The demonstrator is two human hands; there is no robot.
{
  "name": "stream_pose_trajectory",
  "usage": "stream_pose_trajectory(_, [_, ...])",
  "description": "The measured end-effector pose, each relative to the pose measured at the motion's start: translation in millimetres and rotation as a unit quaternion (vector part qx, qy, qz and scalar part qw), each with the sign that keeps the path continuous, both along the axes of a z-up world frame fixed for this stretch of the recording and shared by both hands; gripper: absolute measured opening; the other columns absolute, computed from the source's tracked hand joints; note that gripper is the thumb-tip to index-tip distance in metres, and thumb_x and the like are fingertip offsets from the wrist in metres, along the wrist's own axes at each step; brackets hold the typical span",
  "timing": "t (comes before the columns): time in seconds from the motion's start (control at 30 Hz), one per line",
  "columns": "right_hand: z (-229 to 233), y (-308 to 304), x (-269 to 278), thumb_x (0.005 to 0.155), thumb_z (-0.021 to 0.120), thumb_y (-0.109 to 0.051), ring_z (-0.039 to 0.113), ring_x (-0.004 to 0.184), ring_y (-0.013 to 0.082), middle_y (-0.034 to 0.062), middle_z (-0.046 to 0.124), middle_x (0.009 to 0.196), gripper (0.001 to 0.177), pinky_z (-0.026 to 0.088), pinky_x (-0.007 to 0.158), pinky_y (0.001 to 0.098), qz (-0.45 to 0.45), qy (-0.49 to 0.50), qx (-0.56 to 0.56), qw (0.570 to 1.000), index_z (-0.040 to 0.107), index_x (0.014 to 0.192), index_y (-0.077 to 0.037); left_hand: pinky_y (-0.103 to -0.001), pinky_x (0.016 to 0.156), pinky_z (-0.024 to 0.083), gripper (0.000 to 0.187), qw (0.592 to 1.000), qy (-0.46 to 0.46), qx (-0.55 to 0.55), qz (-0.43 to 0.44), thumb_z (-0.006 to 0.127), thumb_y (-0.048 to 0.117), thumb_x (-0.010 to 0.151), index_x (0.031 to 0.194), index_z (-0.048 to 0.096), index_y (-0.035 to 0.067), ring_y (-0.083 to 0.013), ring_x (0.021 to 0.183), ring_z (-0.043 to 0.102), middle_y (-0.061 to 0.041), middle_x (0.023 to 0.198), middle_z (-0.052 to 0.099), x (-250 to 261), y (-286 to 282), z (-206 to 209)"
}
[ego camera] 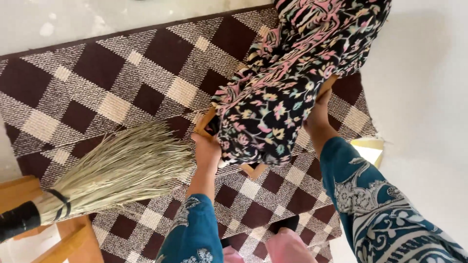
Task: The recorder sweeps carpeted stairs with a handheld broom and moves a decorative wooden stand.
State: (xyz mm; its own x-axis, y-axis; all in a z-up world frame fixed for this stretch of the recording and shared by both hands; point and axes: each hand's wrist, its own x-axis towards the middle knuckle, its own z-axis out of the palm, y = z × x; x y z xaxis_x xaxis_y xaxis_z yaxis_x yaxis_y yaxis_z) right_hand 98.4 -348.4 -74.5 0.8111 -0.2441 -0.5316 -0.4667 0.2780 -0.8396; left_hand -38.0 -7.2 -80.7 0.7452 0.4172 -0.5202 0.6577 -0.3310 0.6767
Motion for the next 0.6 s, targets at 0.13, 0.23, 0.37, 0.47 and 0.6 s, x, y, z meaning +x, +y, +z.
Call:
stream_pose_trajectory(0.13, [-16,-5,3,0.096,0.023,-0.075,0.049,0.145,0.0342,0.0107,0.043,0.163,0.089,0.043,0.119,0.0460,0.015,-0.050,0.215,0.975,0.031,0.162,-0.016,-0.051,0.087,0.054,0.065,0.996,0.089,0.016,-0.020,0.062,0.034,0.096,0.133,0.025,-0.005,-0.0435,0.099,0.070,-0.030,0.106,0.069,1,8,64])
stream_pose_trajectory(0.23, [6,14,-14,0.092,0.024,-0.077,0.050,0.145,0.0311,0.0078,0.046,0.161,0.090,0.042,0.120,0.0454,0.014,0.013,0.133,0.991,0.037,0.158,-0.018,-0.053,0.087,0.053,0.066,0.995,0.088,0.029,-0.025,0.064,0.036,0.096,0.133,0.028,-0.006,-0.0460,0.098,0.069,-0.029,0.104,0.070,-21,12,61])
stream_pose_trajectory(0.37, [71,75,-34,0.094,0.029,-0.074,0.054,0.135,0.0352,0.0111,0.048,0.158,0.085,0.049,0.106,0.0534,-0.023,0.029,0.246,0.969,0.029,0.160,-0.020,-0.053,0.085,0.055,0.066,0.999,0.052,0.006,0.014,0.065,0.030,0.095,0.133,0.026,-0.007,-0.0464,0.093,0.070,-0.031,0.103,0.068,-57,28,64])
stream_pose_trajectory(0.47, [48,84,-53,0.102,0.051,-0.035,0.050,0.142,0.0330,0.0098,0.034,0.161,0.072,0.053,0.109,0.0572,0.037,-0.083,0.135,0.987,0.004,0.156,-0.032,-0.049,0.082,0.058,0.052,0.998,0.060,-0.006,0.007,0.062,0.029,0.098,0.125,0.034,-0.005,-0.0417,0.087,0.074,-0.031,0.102,0.071,-84,36,58])
stream_pose_trajectory(0.6, [25,81,-51,0.096,0.065,-0.011,0.053,0.137,0.0347,0.0124,0.030,0.157,0.101,0.054,0.102,0.0565,0.059,-0.010,0.018,0.998,-0.014,0.152,-0.040,-0.043,0.064,0.063,0.051,0.989,0.071,-0.092,0.089,0.054,0.022,0.098,0.130,0.025,-0.004,-0.0345,0.074,0.076,-0.027,0.097,0.070,-100,36,60])
